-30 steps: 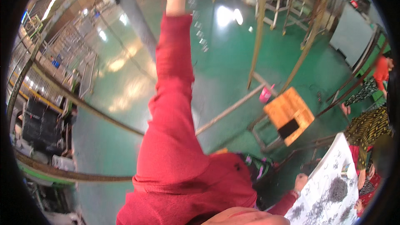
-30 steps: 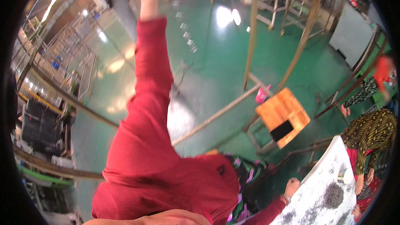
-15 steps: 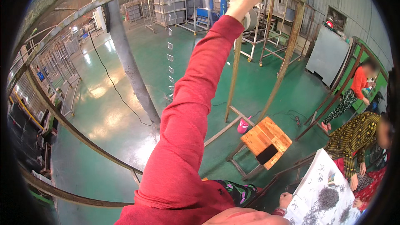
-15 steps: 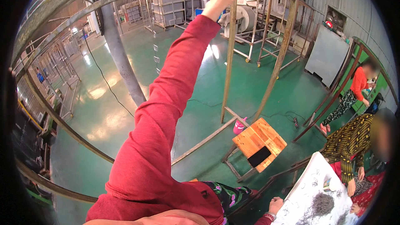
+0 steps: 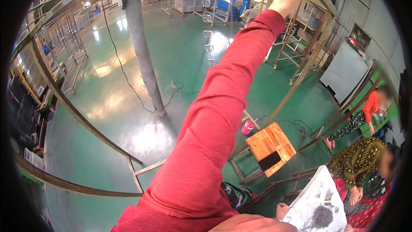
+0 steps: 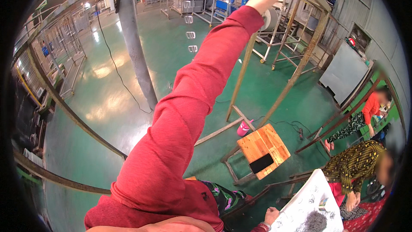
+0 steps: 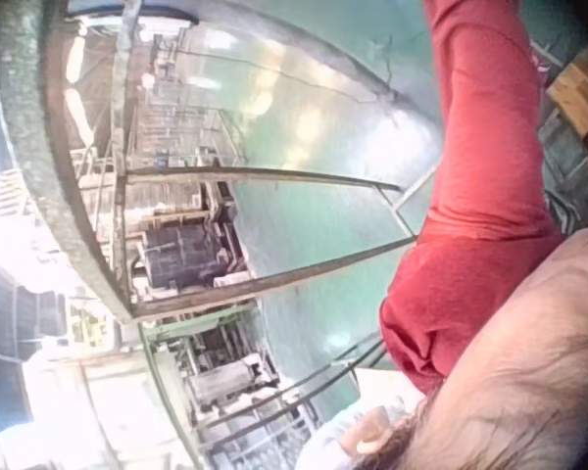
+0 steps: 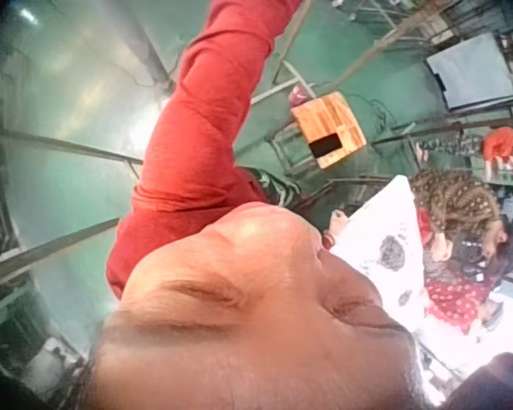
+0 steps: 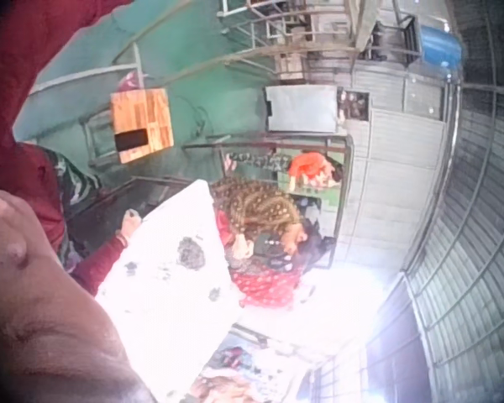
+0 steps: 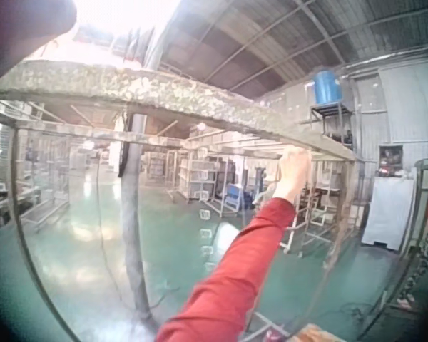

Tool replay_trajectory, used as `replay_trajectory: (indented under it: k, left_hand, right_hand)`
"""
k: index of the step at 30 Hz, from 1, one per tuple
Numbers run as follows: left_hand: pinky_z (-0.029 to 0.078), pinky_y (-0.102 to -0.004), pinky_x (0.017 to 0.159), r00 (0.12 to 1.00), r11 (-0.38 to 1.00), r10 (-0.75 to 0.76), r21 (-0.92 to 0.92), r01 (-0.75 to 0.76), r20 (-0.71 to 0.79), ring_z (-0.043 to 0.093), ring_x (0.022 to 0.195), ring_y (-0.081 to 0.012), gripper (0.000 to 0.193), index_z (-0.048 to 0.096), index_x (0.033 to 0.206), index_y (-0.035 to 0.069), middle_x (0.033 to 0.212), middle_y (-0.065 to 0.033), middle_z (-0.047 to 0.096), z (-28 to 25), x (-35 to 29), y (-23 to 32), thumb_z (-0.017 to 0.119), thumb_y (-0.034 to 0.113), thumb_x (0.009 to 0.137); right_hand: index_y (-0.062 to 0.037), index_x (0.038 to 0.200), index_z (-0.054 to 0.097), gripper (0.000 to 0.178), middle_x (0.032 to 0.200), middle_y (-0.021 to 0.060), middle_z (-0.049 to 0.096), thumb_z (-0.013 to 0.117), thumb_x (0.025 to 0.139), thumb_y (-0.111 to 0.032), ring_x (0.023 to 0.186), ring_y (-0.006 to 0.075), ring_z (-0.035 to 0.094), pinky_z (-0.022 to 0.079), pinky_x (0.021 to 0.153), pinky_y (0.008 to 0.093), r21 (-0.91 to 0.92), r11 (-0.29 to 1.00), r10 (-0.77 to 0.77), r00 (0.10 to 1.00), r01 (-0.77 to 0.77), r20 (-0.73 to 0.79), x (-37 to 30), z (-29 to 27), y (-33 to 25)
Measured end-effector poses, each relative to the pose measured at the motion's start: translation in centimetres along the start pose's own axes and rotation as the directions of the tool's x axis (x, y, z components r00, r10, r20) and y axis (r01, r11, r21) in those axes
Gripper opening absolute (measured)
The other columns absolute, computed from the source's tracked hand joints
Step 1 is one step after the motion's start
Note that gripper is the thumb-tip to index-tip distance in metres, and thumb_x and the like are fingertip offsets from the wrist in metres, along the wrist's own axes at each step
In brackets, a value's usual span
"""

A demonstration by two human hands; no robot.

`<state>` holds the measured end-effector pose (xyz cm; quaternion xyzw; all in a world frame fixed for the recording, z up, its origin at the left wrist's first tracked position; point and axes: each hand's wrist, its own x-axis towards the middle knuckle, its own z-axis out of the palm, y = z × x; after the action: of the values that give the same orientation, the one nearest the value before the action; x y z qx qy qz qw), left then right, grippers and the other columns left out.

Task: The person sits at a table and repeatedly picks up small metal clips and wire pieces, then fastens them together by hand. They place the assembled units on the table and continue the process with other pieces.

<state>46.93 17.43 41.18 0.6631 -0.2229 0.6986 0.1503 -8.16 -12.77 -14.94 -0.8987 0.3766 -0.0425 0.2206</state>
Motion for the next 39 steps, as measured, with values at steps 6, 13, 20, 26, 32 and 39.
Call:
replay_trajectory:
  k: [6,13,20,26,32,39]
  left_hand:
    - [0.048,-0.0449,0.073,0.994,0.958,-0.074,-0.272,0.095,0.084,0.058,0.082,-0.0353,0.016,0.060,0.085,-0.003,0.084,-0.0208,0.059,1.2,-1.7,5.6,0.057,0.010,0.076]
    - [0.044,-0.0459,0.071,0.884,0.419,-0.350,-0.792,0.445,0.311,0.054,0.080,-0.0384,0.010,0.050,0.085,0.000,0.085,-0.0205,0.054,-2.7,-20.0,16.3,0.053,0.006,0.078]
    - [0.047,-0.0394,0.067,0.803,-0.282,-0.018,-0.773,0.568,0.596,0.060,0.072,-0.0304,0.009,0.053,0.080,0.001,0.076,-0.0147,0.059,-16.4,-28.9,27.5,0.053,0.009,0.082]
    - [0.051,-0.0296,0.072,0.532,-0.364,0.542,-0.388,0.846,0.650,0.062,0.081,-0.0162,0.022,0.062,0.096,0.002,0.088,-0.0087,0.063,-25.8,-31.6,34.4,0.059,0.023,0.090]
    - [0.049,-0.0274,0.076,0.419,-0.506,0.752,0.038,0.862,0.509,0.059,0.083,-0.0134,0.010,0.054,0.101,-0.003,0.093,-0.0083,0.061,-29.1,-32.7,38.5,0.053,0.001,0.092]
    - [0.046,-0.0284,0.083,0.411,-0.422,0.905,0.115,0.899,0.112,0.056,0.090,-0.0140,0.008,0.051,0.100,-0.002,0.099,-0.0105,0.059,-31.7,-35.0,42.8,0.050,0.000,0.093]
  right_hand:
    - [-0.0005,0.088,0.071,0.017,0.078,0.0169,0.068,0.070,0.073,-0.008,0.073,0.0258,0.067,0.053,0.070,0.0341,0.033,0.999,-0.018,0.997,0.015,0.075,0.5,-0.5,0.3]
    - [0.0009,0.093,0.069,0.020,0.080,0.0173,0.068,0.067,0.075,-0.007,0.073,0.0262,0.066,0.051,0.068,0.0344,0.067,0.991,-0.125,0.986,0.118,0.111,1.8,1.2,3.7]
    - [0.0028,0.096,0.067,0.022,0.088,0.0171,0.069,0.065,0.078,-0.008,0.079,0.0263,0.066,0.051,0.073,0.0344,0.019,0.998,-0.066,0.991,0.064,0.119,-0.3,0.2,3.7]
    - [0.0008,0.101,0.066,0.020,0.098,0.0126,0.067,0.056,0.089,-0.011,0.092,0.0228,0.064,0.048,0.082,0.0309,0.554,0.829,-0.039,0.997,0.073,-0.072,-10.9,-3.0,-6.5]
    - [0.0024,0.106,0.064,0.021,0.089,0.0071,0.067,0.056,0.091,-0.010,0.084,0.0130,0.062,0.048,0.078,0.0258,0.885,0.466,0.386,0.900,-0.002,-0.201,-20.3,-4.8,-8.3]
    - [-0.0003,0.109,0.064,0.025,0.075,0.0091,0.066,0.056,0.091,-0.015,0.065,0.0114,0.058,0.047,0.063,0.0257,0.755,0.500,0.865,0.191,-0.424,-0.465,-33.7,-6.7,-1.6]
